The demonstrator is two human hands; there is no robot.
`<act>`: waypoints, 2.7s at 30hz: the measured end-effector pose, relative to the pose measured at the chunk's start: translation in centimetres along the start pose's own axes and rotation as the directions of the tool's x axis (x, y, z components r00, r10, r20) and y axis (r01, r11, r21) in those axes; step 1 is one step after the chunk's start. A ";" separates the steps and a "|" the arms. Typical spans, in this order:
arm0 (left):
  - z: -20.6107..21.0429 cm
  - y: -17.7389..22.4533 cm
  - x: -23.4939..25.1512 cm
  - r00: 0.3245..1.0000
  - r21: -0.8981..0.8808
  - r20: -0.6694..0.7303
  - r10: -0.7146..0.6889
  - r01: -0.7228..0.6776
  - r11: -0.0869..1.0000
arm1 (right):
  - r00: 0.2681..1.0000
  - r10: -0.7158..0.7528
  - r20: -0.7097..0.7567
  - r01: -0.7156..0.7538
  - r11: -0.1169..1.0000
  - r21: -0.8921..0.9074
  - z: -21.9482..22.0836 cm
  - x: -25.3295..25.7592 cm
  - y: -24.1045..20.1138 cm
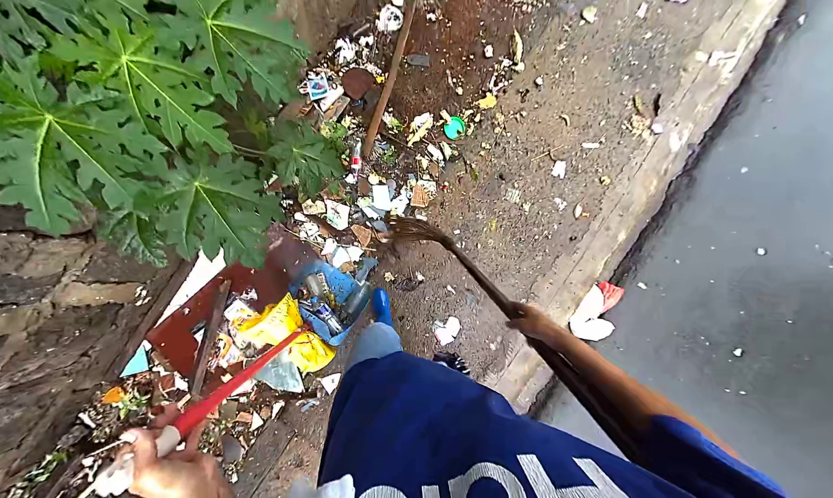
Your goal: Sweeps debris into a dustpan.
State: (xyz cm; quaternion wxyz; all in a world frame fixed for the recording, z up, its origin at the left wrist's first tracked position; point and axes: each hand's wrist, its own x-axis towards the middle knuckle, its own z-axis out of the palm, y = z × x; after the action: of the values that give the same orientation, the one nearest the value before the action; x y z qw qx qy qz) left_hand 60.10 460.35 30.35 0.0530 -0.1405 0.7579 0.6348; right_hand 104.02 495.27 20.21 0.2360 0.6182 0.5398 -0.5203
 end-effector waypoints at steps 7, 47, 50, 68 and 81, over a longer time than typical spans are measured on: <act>8.3 1.8 2.8 0.996 -0.028 0.071 -0.046 0.048 0.998 | 0.999 -0.038 -0.002 0.037 0.945 0.324 -1.3 -7.7 -10.8; 23.0 2.6 -0.6 0.997 0.048 0.056 -0.046 0.044 0.998 | 0.979 -0.148 0.141 0.074 0.899 0.432 -8.8 9.3 -23.9; 23.1 3.0 -1.3 0.997 0.051 0.059 -0.045 0.042 0.998 | 0.972 -0.074 0.222 -0.025 0.909 0.416 -6.4 13.7 -22.0; 24.7 2.0 -1.4 0.991 0.037 0.121 -0.054 0.050 0.998 | 0.994 0.077 -0.083 -0.082 0.995 -0.063 -19.1 5.1 -8.7; 24.9 3.8 -3.2 0.995 0.064 0.103 -0.014 0.007 0.998 | 0.996 0.054 -0.077 -0.041 0.987 0.155 -19.9 12.2 -15.8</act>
State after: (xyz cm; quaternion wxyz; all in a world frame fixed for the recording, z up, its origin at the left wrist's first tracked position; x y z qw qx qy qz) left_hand 59.69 485.73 30.10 0.0998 -0.1096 0.7733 0.6164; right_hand 95.83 522.24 20.44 0.1779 0.6678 0.4923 -0.5291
